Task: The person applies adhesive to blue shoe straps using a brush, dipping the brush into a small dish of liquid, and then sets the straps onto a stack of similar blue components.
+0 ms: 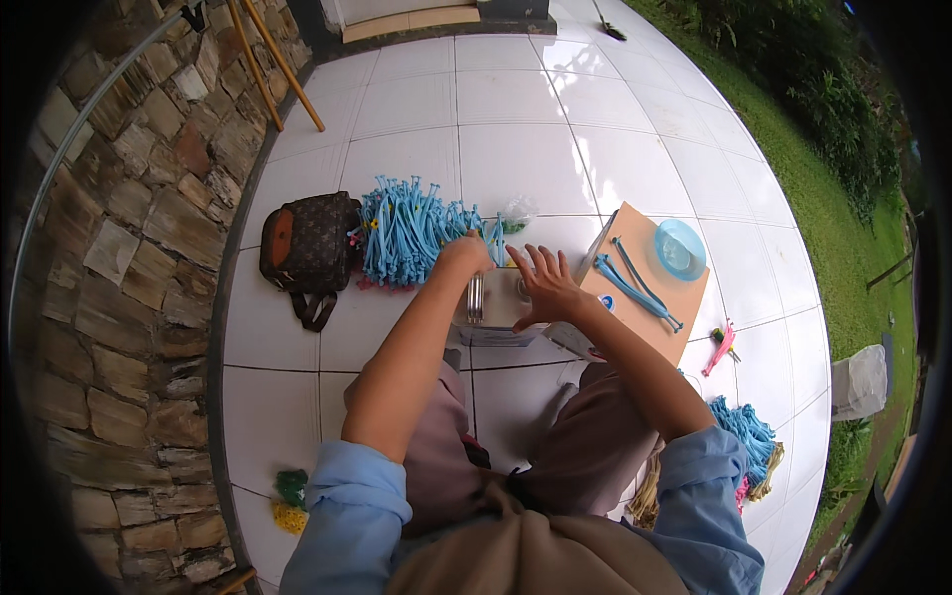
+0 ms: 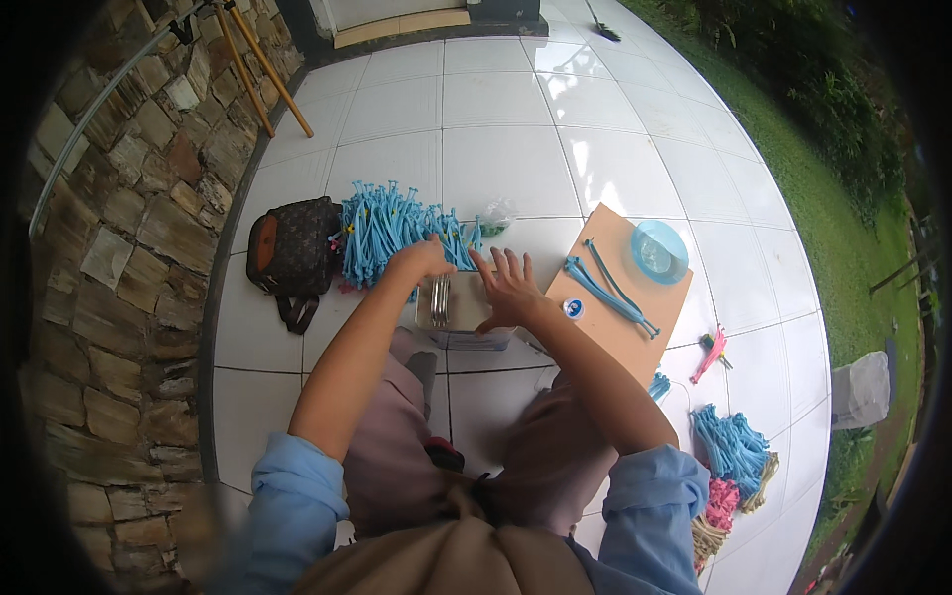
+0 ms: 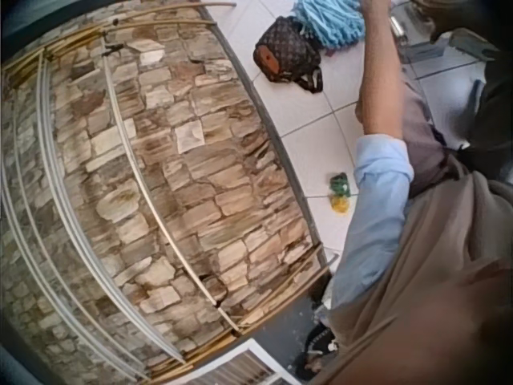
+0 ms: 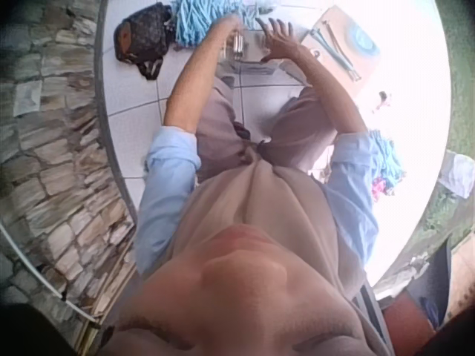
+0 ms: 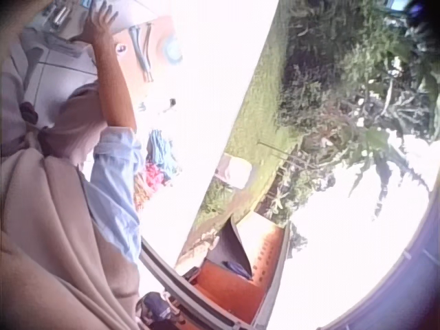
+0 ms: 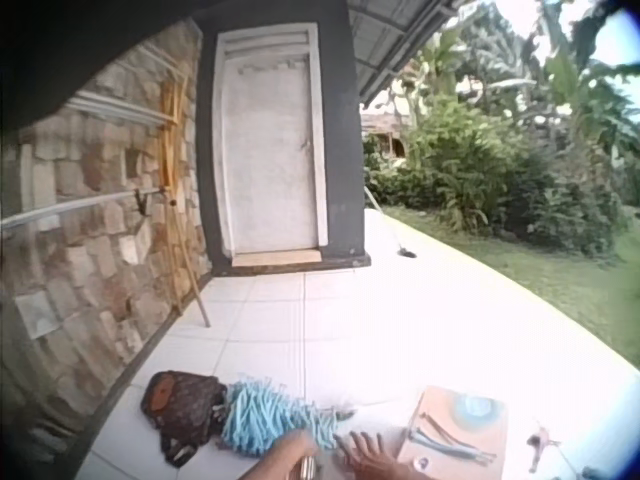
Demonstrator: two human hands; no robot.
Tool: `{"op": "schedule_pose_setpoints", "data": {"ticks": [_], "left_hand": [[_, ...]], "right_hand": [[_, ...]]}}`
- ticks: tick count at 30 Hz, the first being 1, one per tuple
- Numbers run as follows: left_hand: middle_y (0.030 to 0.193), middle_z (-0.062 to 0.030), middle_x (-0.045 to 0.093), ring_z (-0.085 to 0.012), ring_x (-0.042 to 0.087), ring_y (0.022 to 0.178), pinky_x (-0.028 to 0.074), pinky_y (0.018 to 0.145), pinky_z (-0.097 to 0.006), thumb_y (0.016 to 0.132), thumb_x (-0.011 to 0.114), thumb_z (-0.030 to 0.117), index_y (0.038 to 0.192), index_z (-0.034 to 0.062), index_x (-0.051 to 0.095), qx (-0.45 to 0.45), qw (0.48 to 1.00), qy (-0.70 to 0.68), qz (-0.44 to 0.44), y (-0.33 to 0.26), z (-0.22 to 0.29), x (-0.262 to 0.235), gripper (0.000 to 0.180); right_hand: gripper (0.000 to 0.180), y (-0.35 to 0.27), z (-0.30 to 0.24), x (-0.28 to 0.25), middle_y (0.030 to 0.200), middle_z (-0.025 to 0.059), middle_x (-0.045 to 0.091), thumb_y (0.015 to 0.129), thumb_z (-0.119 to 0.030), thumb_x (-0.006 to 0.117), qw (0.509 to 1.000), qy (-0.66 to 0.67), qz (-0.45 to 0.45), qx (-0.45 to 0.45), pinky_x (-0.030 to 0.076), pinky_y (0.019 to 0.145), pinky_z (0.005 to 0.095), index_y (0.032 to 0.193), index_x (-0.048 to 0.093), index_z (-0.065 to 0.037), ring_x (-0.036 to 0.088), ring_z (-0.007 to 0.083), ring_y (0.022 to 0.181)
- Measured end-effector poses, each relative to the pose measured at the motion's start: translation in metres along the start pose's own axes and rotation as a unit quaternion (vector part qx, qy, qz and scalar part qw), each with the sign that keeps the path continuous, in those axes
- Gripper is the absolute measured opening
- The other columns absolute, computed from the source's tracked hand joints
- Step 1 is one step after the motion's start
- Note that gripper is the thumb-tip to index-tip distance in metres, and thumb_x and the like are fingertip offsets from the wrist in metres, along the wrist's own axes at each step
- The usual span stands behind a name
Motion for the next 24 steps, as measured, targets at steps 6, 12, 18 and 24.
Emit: {"op": "schedule_pose_setpoints", "data": {"ticks": [6,12,18,24], "left_hand": [[0.097,-0.0265,0.059,-0.0294,0.065,0.07,0.053,0.055,-0.033,0.073,0.066,0.032,0.13,-0.0114,-0.015,0.053,0.978,-0.035,-0.198,0.004,0.005,0.044,0.108],[0.111,-0.0297,0.054,-0.0426,0.054,0.102,0.044,0.088,-0.042,0.074,0.058,0.021,0.132,-0.0061,-0.01,-0.004,0.982,-0.182,-0.041,0.016,-0.001,0.077,0.093],[0.089,-0.0313,0.058,-0.0446,0.059,0.085,0.048,0.074,-0.046,0.072,0.057,0.011,0.121,-0.0044,0.008,0.07,0.96,-0.231,0.144,-0.032,0.001,0.025,0.071],[0.073,-0.0265,0.058,-0.0442,0.059,0.073,0.048,0.065,-0.047,0.068,0.063,0.007,0.102,0.0076,0.019,0.082,0.897,-0.295,0.318,-0.086,-0.006,-0.051,0.056]], "right_hand": [[0.132,0.01,0.004,0.024,0.126,0.0268,0.033,0.04,-0.048,0.084,0.994,-0.032,-0.096,-0.034,0.024,0.096,0.0611,0.141,0.004,-0.02,0.035,0.0452,0.116],[0.119,0.009,0.004,0.016,0.111,0.0225,0.044,0.04,-0.038,0.085,0.992,-0.035,-0.087,-0.084,0.034,0.092,0.0486,0.137,0.018,-0.019,0.044,0.0413,0.106],[0.113,0.001,-0.004,-0.032,0.113,0.0207,0.046,0.044,-0.032,0.083,0.996,0.041,-0.008,-0.076,0.032,0.095,0.0505,0.137,0.02,-0.023,0.046,0.042,0.105],[0.109,0.001,-0.041,-0.105,0.129,0.022,0.032,0.048,-0.033,0.081,0.988,0.113,0.098,-0.04,0.025,0.101,0.0519,0.137,0.019,-0.021,0.03,0.0418,0.122]]}}
Point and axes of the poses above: each hand's wrist, its own y-axis towards the middle knuckle, its own x-axis out of the palm, z = x × y, the point moved 2 cm from there along y, towards the middle knuckle
